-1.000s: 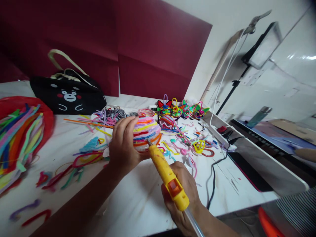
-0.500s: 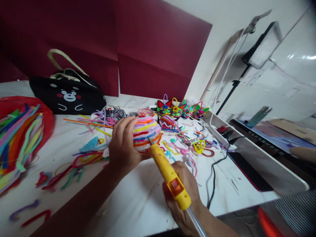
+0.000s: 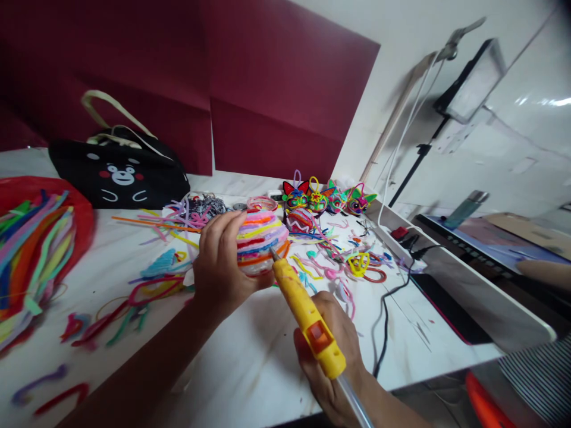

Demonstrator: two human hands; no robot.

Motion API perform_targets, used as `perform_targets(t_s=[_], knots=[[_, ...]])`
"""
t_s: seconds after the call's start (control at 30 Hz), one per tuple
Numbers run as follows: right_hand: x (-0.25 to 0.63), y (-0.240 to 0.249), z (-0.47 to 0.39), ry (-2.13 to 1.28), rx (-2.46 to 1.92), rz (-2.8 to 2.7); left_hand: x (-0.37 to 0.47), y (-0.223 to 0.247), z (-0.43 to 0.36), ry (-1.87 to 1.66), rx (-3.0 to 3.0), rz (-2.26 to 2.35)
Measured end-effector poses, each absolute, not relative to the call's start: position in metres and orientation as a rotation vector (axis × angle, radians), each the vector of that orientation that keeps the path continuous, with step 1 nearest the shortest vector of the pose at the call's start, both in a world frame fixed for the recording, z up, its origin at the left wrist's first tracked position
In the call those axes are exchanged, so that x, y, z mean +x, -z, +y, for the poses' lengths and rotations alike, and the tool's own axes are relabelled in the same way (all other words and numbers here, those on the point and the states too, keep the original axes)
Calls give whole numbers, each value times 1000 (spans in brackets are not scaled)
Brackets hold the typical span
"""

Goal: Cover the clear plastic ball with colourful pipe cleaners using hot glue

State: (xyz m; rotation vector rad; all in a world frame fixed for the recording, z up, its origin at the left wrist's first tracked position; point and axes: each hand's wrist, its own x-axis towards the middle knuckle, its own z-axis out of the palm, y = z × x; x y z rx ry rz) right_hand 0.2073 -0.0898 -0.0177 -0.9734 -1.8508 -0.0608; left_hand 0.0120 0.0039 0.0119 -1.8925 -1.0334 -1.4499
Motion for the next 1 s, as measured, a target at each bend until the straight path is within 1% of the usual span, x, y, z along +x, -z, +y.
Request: perform_targets(t_s=[0.33, 0.6, 0.87, 1.0], knots=[[197, 16, -89, 81, -914, -1852, 12, -12, 1, 1436, -1918, -1088], [208, 23, -88, 102, -1034, -1843, 12, -13, 2, 1446, -1893, -1056], [207, 9, -88, 108, -1047, -1799, 12, -13, 2, 1422, -1889, -1078], [207, 11, -88, 87, -1091, -1789, 13, -13, 2, 1417, -1890, -1082]])
